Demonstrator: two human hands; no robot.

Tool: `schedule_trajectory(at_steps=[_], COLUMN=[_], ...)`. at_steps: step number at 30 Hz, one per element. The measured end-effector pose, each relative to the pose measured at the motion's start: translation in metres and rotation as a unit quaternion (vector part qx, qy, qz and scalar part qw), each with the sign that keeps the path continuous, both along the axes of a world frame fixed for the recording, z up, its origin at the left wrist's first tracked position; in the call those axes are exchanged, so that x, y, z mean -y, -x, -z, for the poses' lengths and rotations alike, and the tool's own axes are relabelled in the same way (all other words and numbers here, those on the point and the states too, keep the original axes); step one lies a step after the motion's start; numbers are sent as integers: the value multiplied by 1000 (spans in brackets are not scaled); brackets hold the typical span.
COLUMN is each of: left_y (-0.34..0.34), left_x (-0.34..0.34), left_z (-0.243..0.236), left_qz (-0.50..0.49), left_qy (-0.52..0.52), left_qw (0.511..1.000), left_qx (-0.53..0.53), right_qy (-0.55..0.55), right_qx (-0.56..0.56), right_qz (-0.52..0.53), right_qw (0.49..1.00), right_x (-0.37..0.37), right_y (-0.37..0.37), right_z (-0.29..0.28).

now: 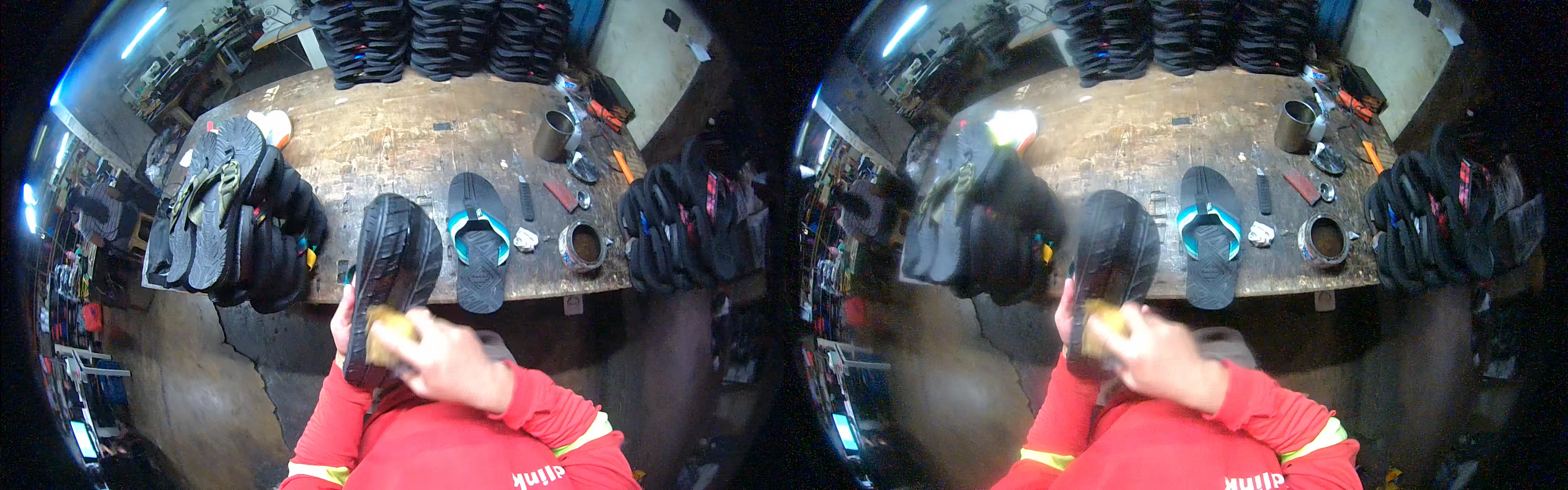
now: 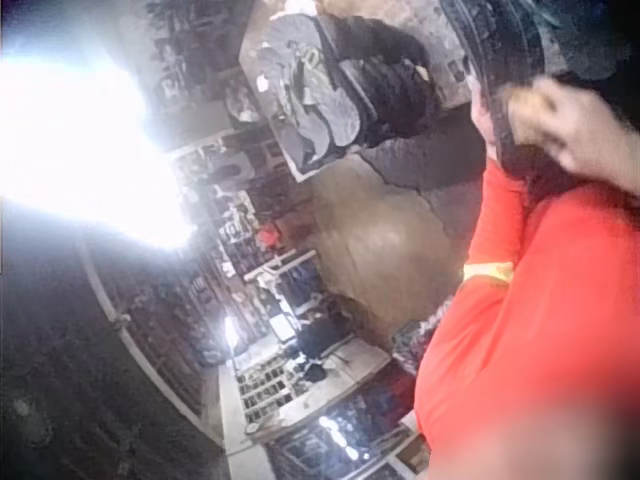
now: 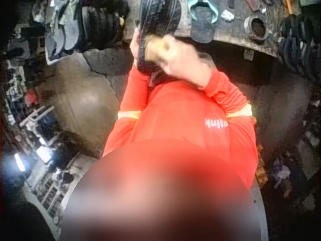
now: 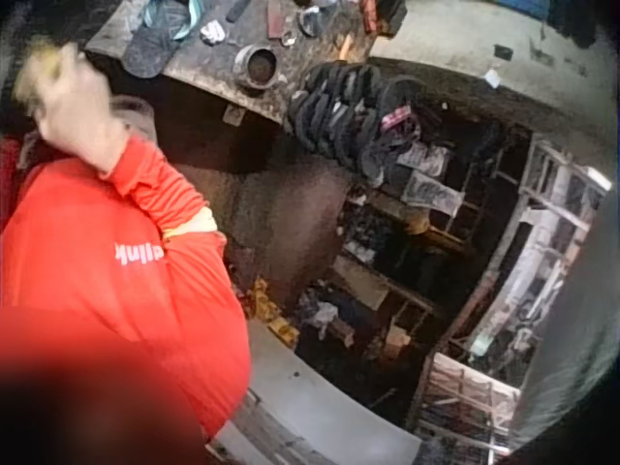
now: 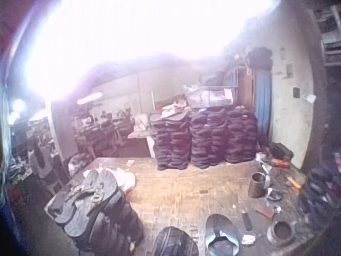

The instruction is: The person repairs flip-flops by removing loose strap pieces, applying adhesive to the soles with a sponge, and pressing the straps back into place. They repeat this process on multiple pairs, handling each flip-flop individually and stacking completed pairs on the table.

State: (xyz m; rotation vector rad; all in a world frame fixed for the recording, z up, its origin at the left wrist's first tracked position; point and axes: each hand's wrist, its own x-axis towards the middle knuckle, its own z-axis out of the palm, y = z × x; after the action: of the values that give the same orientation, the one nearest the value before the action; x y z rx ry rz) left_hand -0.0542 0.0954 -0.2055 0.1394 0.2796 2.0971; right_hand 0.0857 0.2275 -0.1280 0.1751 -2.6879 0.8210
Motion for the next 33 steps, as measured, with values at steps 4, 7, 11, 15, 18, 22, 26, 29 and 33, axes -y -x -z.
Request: schedule_trajectory(at_steps=[4, 7, 11, 15, 18, 22, 26, 29, 33], left_y=[3, -1, -17, -20, -13, -19, -21, -5, 14], left_x=[4, 6, 9, 17, 18, 17, 9, -4, -18], left_z=[-2, -12, -26, -32, -33, -41, -50, -45, -33], left_qz=[4, -36, 4, -11, -56, -6, 4, -49, -53], left_qy=[29, 133, 21, 76, 73, 71, 70, 125, 40], left_qw=[1000, 989, 999, 996, 988, 997, 995, 990, 997], left_qx=[-10, 45, -47, -51, 123, -39, -77, -39, -35], right_qy=[15, -67, -90, -18, -62, -46, -45, 5, 11], right_qx=[68, -45, -73, -30, 53, -28, -63, 3, 93], right_qz=[-78, 94, 226, 194, 101, 232, 196, 106, 26], right_qw=[995, 992, 967, 980, 992, 971, 978, 994, 995], right_x=[4, -22, -77, -78, -35, -50, -81, -27, 29], right_y=[-26, -14, 20, 19, 2, 8, 11, -14, -46], right_z=[-6, -15, -30, -47, -59, -59, -30, -9, -18])
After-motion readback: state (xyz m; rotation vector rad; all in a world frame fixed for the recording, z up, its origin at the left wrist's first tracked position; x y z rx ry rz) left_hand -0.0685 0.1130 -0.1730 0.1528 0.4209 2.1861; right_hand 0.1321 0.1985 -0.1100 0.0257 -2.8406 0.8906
